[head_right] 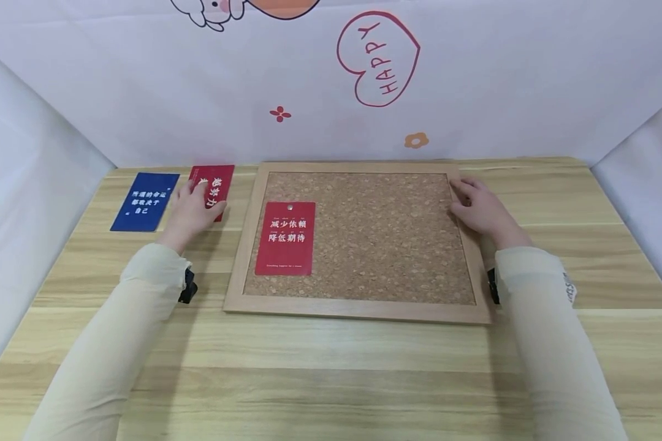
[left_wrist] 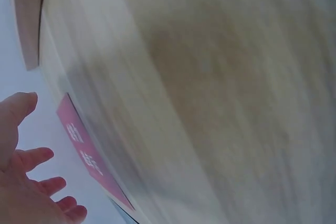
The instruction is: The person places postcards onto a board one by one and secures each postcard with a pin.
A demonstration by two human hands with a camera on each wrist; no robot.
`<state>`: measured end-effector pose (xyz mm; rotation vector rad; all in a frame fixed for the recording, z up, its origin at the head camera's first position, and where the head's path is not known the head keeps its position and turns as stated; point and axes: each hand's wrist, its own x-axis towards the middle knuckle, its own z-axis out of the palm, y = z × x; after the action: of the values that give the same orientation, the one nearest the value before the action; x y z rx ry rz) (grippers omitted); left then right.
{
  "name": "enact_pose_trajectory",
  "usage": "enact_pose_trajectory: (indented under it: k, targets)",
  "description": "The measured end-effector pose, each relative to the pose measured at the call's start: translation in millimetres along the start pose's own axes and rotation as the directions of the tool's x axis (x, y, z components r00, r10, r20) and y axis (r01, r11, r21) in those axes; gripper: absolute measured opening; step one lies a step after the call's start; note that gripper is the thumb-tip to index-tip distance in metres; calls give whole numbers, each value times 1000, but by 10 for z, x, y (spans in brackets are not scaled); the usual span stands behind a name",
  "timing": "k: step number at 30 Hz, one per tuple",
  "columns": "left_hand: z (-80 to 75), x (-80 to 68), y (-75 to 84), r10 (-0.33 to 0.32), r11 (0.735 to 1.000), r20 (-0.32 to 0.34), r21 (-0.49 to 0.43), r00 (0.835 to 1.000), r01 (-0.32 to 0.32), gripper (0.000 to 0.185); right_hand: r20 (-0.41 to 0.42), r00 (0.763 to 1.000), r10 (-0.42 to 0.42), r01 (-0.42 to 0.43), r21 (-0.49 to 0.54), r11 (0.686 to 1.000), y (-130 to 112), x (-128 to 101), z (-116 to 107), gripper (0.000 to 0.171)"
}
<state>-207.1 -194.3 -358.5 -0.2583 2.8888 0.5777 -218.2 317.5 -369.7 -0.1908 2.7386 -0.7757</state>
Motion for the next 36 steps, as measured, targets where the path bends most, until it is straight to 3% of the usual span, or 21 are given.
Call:
enact_pose_trajectory:
  k: [12, 36]
  targets:
    - [38, 16, -197, -38, 999, 50, -7, 998, 38, 83, 0, 1000, 11, -11, 4, 1000, -4, 8, 9, 64]
    - [45, 38, -136, -73, 997, 155, 12, 985, 71, 75, -8, 1000, 12, -12, -6, 1000, 44, 30, 11, 64]
